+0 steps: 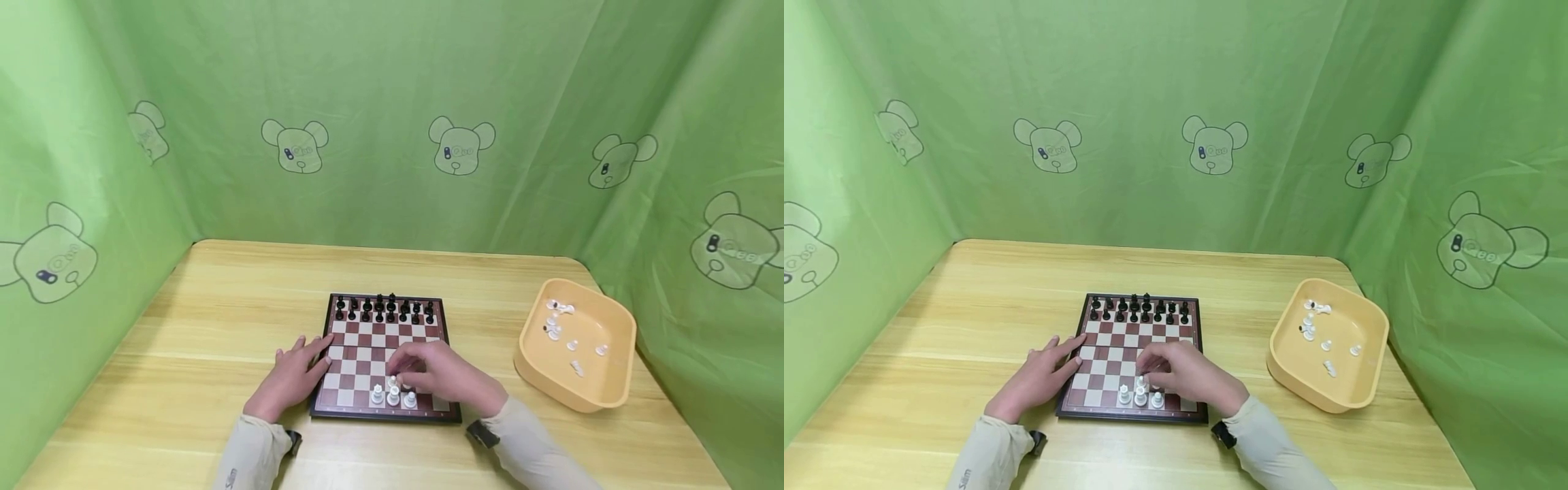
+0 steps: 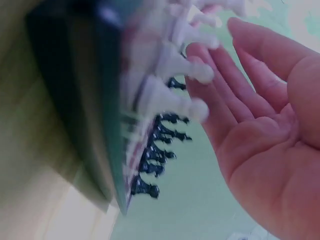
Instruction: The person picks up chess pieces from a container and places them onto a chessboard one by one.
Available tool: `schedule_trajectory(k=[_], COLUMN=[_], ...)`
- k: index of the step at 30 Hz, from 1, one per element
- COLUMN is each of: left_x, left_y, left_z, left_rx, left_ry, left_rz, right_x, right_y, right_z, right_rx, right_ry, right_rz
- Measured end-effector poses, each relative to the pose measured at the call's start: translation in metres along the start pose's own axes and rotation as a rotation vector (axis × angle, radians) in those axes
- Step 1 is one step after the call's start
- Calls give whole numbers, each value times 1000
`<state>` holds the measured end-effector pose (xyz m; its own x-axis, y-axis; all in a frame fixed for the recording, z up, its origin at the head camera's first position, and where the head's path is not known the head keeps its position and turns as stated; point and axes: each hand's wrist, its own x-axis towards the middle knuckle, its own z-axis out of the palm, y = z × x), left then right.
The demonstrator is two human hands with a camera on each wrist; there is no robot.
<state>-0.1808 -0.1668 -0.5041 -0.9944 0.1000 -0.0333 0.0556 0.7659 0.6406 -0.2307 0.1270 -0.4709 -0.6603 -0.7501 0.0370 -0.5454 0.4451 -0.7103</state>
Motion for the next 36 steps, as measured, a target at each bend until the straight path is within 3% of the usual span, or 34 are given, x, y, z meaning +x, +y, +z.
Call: schedule_trajectory(k=[4, 15, 20, 24, 30, 36], left_x=[2, 0, -2, -3, -3, -3], left_y=[-1, -2, -3, -5, -5, -5], left_z=[-1, 2, 5, 7, 4, 3], left_rx=[5, 3, -5, -8, -10, -9], left_ry=[3, 12, 16, 15, 28, 30], left_rz=[6, 7, 7, 2, 22, 21], right_x=[-8, -36, -54, -70, -90, -100], right_y=[4, 21, 28, 34, 54, 82], right_z=[-11, -49, -81, -114, -157, -183], right_rx=[20, -33, -65, -182, -385, -446], right_ry=[67, 249, 328, 371, 332, 213], right_rz=[20, 174, 243, 279, 415, 546])
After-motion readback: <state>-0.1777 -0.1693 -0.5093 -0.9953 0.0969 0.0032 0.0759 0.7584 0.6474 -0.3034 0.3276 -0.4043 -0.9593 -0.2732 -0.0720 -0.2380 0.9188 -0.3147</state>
